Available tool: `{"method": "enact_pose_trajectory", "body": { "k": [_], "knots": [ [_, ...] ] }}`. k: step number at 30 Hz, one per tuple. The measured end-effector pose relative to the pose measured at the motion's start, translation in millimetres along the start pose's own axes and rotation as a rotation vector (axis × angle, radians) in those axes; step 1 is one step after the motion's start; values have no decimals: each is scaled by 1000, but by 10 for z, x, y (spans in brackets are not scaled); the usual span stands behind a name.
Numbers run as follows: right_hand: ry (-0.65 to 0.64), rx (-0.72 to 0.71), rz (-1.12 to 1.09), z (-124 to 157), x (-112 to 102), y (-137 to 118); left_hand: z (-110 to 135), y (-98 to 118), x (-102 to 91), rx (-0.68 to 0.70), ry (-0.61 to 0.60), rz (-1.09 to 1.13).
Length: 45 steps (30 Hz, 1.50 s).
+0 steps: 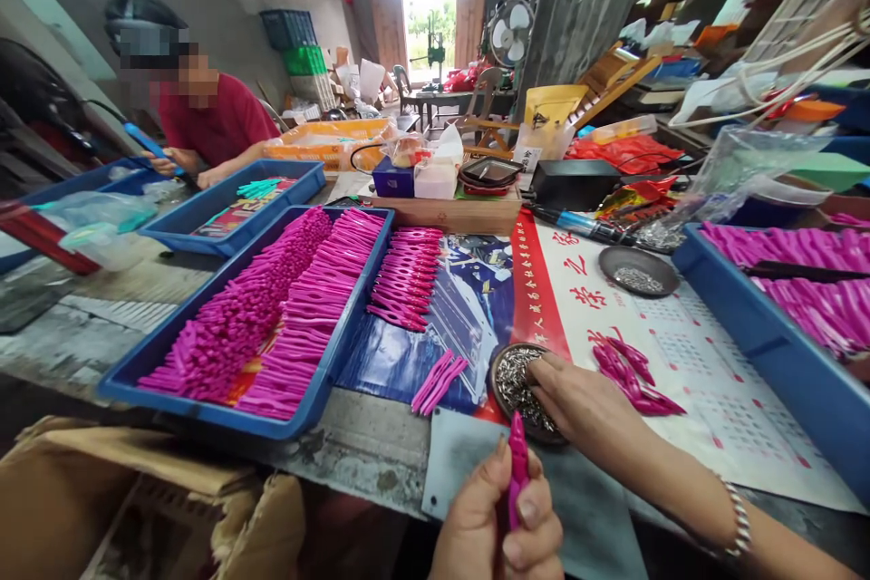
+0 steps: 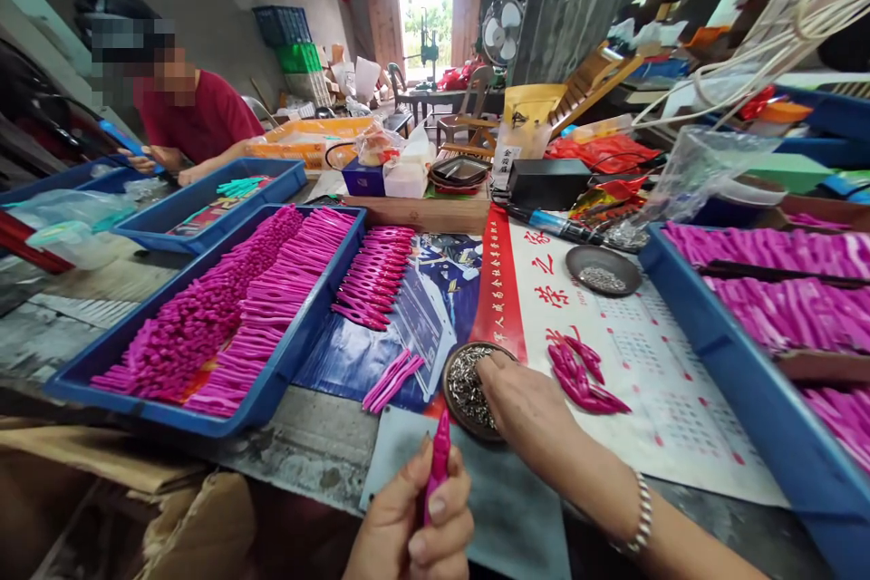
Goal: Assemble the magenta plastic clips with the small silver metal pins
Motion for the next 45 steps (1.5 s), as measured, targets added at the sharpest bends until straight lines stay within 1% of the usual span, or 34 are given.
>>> {"method": "enact_pose_trajectory", "body": {
  "k": [4,9,11,13,15,18,21,24,29,33,38,41,43,45],
  "knots": [
    [53,-8,-75,21,-120,6,-15,-45,-15,-31,55,48],
    [98,15,-249,129,-309,-5,-42,-118,-13,-71,87,108],
    [92,42,-430,219,-358,-31,-54,-154,-20,-79,89,113],
    [74,100,-701,331,-377,-56,-67,-191,-34,-84,95,107],
    [51,178,-973,454,-361,-77,-83,-223,-53,-83,113,88],
    [16,283,-1237,632,-285,-94,-110,-258,-81,-68,163,15],
    [-56,335,-1421,775,-170,-109,-134,-285,-112,-35,216,-106],
    [-131,336,-1528,859,-102,-135,-153,-329,-141,-25,234,-205],
    [-195,271,-1494,888,-146,-186,-176,-400,-135,-66,209,-226],
    [-184,276,-1446,898,-187,-193,-187,-435,-97,-100,201,-200],
    [-158,227,-1341,899,-227,-186,-197,-483,-135,-127,220,-181],
    [-115,198,-1183,902,-251,-184,-199,-497,-170,-122,208,-187],
    [-72,167,-994,916,-267,-210,-200,-498,-194,-113,214,-187],
    [-15,98,-784,940,-277,-275,-206,-493,-211,-91,218,-209]
  ]
}}
Point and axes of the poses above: each hand's wrist, its own z-axis away from the middle knuckle, its own x-axis out of the palm, y = z × x, the point moved 5 cm from there along -z, towards the middle knuckle, and after that the axes turned 5 degrees about -z, right-handed, at the moved point
